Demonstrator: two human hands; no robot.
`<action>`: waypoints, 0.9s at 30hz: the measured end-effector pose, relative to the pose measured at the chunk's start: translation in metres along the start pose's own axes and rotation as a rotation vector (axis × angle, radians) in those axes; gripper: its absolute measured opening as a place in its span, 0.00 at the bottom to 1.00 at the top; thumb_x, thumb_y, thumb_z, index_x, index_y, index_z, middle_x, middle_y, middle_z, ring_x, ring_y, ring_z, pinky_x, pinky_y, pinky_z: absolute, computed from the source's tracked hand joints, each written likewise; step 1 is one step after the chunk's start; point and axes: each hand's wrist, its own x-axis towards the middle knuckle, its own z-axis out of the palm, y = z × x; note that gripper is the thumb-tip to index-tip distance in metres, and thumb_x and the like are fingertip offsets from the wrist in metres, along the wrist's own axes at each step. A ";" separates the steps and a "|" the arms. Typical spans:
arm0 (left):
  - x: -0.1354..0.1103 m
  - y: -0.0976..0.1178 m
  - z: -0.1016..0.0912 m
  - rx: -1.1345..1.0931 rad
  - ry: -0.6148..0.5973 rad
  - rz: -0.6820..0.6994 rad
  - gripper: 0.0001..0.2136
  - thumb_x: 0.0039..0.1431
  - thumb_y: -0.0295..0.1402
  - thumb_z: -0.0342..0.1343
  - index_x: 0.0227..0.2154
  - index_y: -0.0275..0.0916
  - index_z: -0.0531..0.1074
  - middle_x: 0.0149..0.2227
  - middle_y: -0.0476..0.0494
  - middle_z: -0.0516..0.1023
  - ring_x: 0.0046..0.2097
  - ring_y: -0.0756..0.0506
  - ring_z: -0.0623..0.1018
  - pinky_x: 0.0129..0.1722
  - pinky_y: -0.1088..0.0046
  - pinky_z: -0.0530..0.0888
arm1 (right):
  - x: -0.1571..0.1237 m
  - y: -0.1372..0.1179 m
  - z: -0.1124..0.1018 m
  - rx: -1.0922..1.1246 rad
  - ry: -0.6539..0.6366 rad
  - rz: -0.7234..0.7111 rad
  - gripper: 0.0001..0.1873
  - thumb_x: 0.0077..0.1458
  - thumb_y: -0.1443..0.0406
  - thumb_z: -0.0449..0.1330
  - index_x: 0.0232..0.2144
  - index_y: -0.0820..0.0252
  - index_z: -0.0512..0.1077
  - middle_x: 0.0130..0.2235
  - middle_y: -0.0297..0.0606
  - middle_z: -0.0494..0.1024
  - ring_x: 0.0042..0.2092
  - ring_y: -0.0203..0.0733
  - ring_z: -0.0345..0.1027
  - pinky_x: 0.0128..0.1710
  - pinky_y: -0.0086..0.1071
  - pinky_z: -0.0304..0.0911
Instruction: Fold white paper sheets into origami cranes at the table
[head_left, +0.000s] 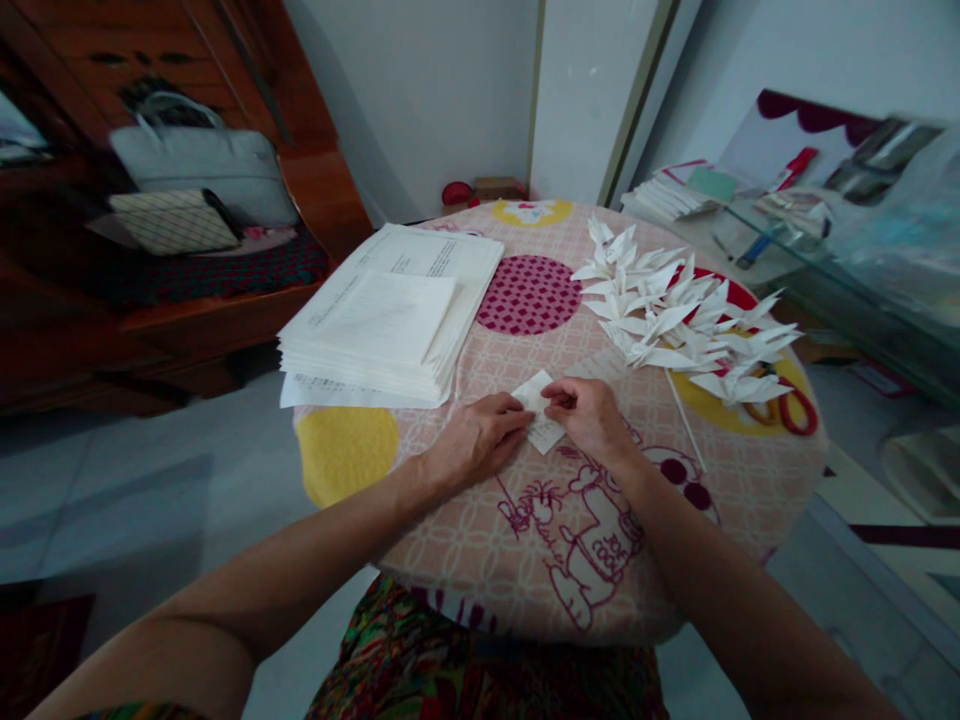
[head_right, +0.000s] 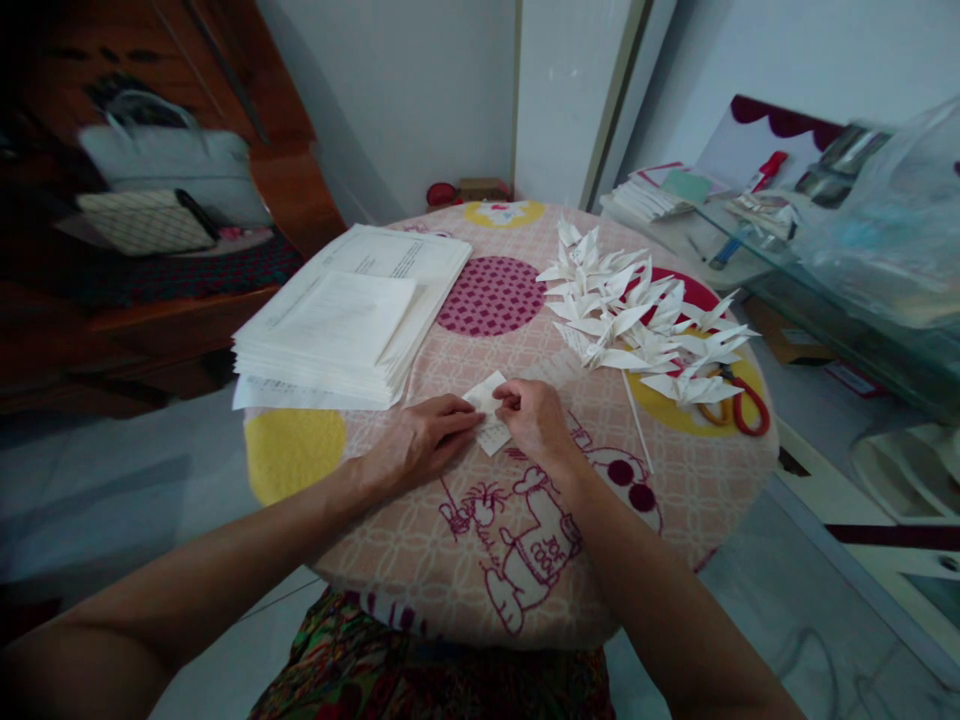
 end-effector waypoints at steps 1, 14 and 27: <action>-0.003 -0.001 0.000 0.021 0.003 0.024 0.12 0.65 0.29 0.53 0.47 0.37 0.77 0.46 0.38 0.78 0.45 0.44 0.79 0.45 0.68 0.76 | 0.000 0.000 0.000 -0.004 -0.001 0.004 0.12 0.45 0.75 0.63 0.35 0.63 0.81 0.31 0.40 0.82 0.32 0.41 0.75 0.34 0.32 0.68; -0.011 -0.002 0.002 0.024 0.026 0.003 0.11 0.65 0.29 0.54 0.48 0.39 0.77 0.46 0.39 0.77 0.46 0.44 0.78 0.47 0.67 0.77 | 0.000 0.001 0.002 0.005 0.035 0.017 0.12 0.45 0.74 0.64 0.34 0.61 0.81 0.28 0.37 0.82 0.29 0.39 0.74 0.31 0.31 0.67; 0.001 -0.001 -0.003 0.108 -0.046 0.203 0.09 0.64 0.26 0.51 0.41 0.34 0.75 0.51 0.35 0.77 0.56 0.40 0.74 0.58 0.59 0.73 | 0.001 0.001 0.002 -0.008 0.019 0.011 0.12 0.45 0.75 0.64 0.34 0.61 0.81 0.30 0.38 0.82 0.31 0.40 0.75 0.34 0.32 0.68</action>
